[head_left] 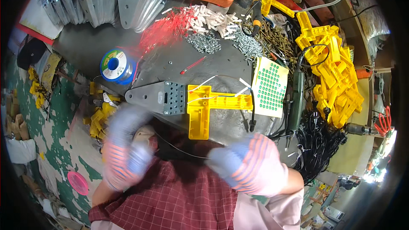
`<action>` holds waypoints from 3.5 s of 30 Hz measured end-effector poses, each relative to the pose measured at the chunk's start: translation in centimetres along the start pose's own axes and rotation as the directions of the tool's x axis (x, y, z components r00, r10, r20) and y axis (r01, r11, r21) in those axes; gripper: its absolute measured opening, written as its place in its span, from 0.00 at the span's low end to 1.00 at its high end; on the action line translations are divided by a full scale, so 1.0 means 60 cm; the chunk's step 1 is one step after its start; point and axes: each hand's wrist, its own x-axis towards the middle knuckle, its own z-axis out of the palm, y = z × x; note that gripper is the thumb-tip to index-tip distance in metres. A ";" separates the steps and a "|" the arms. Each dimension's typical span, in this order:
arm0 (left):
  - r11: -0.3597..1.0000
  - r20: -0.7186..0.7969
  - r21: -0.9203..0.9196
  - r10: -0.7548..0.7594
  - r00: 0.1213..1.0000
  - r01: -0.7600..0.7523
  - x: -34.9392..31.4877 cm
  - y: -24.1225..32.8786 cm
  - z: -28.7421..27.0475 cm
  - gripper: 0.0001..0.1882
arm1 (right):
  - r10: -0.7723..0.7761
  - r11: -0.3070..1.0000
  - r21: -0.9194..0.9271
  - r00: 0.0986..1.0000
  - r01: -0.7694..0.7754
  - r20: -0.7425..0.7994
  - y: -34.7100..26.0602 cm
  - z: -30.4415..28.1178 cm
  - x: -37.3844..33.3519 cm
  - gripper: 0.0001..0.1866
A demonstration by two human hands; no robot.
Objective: Assembling components of a yellow plastic housing, including wiring and soldering.
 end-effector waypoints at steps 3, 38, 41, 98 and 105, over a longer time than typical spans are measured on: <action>0.842 0.522 -0.384 -0.140 0.841 0.379 -0.004 0.031 0.022 0.16 | -0.115 0.993 0.014 0.993 0.115 0.025 0.007 0.015 0.041 0.05; 0.990 0.024 -0.121 -0.068 0.997 0.070 0.105 -0.036 0.102 0.07 | 0.489 0.850 0.466 0.697 -0.245 -0.525 0.345 -0.011 0.169 0.19; 0.994 -0.066 -0.061 -0.092 0.994 0.088 0.096 -0.033 0.109 0.08 | 0.278 0.961 0.231 0.566 -0.154 -0.777 0.244 -0.009 0.107 0.17; 0.829 -0.010 0.456 0.367 0.930 -0.323 0.121 -0.041 0.162 0.11 | 0.421 0.875 0.480 0.573 -0.054 -0.703 0.132 0.024 0.010 0.20; 0.826 -0.033 0.445 0.401 0.916 -0.346 0.124 -0.044 0.171 0.11 | 0.384 0.899 0.432 0.612 -0.075 -0.692 0.134 0.020 0.009 0.20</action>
